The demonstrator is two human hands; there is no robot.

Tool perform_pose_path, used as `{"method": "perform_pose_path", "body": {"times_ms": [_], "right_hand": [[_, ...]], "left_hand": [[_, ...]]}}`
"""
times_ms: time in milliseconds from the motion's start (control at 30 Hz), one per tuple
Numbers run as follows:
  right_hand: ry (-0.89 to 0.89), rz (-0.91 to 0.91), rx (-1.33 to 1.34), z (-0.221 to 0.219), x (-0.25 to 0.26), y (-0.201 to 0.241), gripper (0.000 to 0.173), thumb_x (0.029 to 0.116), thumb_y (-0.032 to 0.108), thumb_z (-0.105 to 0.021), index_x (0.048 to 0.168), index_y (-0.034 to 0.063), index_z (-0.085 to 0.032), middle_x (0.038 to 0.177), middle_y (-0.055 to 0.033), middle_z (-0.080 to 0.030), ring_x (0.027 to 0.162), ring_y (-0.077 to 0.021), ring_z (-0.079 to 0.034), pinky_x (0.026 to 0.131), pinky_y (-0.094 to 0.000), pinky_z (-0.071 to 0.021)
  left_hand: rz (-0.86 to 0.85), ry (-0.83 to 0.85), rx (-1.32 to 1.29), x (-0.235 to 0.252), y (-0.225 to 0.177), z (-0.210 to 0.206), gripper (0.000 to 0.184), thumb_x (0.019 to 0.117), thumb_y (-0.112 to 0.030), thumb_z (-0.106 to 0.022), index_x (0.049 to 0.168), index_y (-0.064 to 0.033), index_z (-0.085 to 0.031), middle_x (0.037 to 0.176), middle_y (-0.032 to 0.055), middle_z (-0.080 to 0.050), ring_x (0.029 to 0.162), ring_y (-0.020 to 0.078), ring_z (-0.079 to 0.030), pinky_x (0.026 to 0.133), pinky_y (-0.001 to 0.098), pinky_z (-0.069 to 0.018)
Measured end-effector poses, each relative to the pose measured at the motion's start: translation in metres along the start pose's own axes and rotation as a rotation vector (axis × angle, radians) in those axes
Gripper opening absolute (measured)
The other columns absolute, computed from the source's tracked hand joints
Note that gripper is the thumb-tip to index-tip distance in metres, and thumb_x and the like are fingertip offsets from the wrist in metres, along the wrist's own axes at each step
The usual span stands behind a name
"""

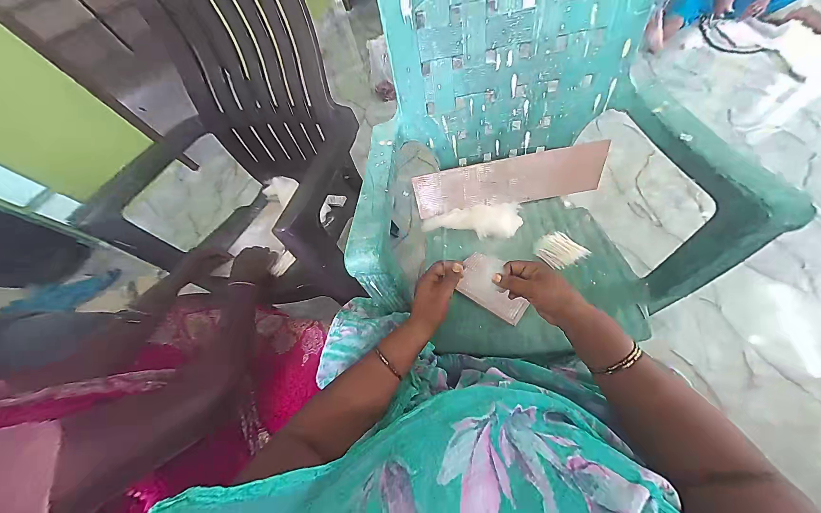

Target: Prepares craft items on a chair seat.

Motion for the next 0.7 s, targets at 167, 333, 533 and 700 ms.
{"method": "perform_pose_path", "body": {"times_ms": [167,333,533,700], "right_hand": [[0.057,0.099,-0.097,0.001,-0.025,0.000,0.017,0.0976,0.014,-0.069,0.086,0.0047,-0.062,0.070,0.0016,-0.056,0.064,-0.0045,-0.049,0.063,-0.0225,-0.0427],[-0.068,0.099,0.029,0.007,-0.043,0.004,0.015,0.1015,0.014,-0.064,0.092,0.0027,-0.063,0.077,-0.0009,-0.059,0.069,-0.0065,-0.053,0.067,-0.0247,-0.0457],[-0.178,0.063,0.174,0.018,-0.047,-0.013,0.025,0.1055,0.028,-0.058,0.120,0.0078,-0.063,0.103,-0.0046,-0.066,0.086,-0.0114,-0.062,0.074,-0.0305,-0.0516],[-0.200,0.029,0.096,0.002,-0.037,-0.021,0.015,0.1005,0.018,-0.066,0.112,0.0072,-0.066,0.093,-0.0041,-0.067,0.078,-0.0103,-0.059,0.070,-0.0289,-0.0501]], "left_hand": [[0.172,0.218,-0.122,-0.016,-0.036,-0.024,0.008,0.1042,-0.011,-0.055,0.102,-0.0079,-0.062,0.074,-0.0054,-0.055,0.057,0.0011,-0.046,0.055,0.0176,-0.0409],[0.213,0.087,-0.065,-0.031,-0.057,-0.040,0.008,0.1041,-0.009,-0.057,0.097,-0.0085,-0.060,0.075,-0.0033,-0.056,0.058,0.0027,-0.046,0.055,0.0182,-0.0412],[0.197,0.021,-0.124,-0.014,-0.055,-0.058,0.012,0.1047,-0.012,-0.058,0.093,-0.0100,-0.060,0.074,-0.0025,-0.054,0.056,0.0042,-0.046,0.053,0.0188,-0.0411],[0.196,0.092,-0.044,-0.009,-0.033,-0.048,0.005,0.1024,-0.012,-0.062,0.099,-0.0093,-0.062,0.076,-0.0028,-0.055,0.059,0.0039,-0.047,0.055,0.0188,-0.0415]]}}
Point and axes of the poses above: each hand's wrist, its own x-axis towards the middle knuckle, its own z-axis out of the back of the hand, y = z × x, the point moved 1 cm from there along x, towards the middle knuckle
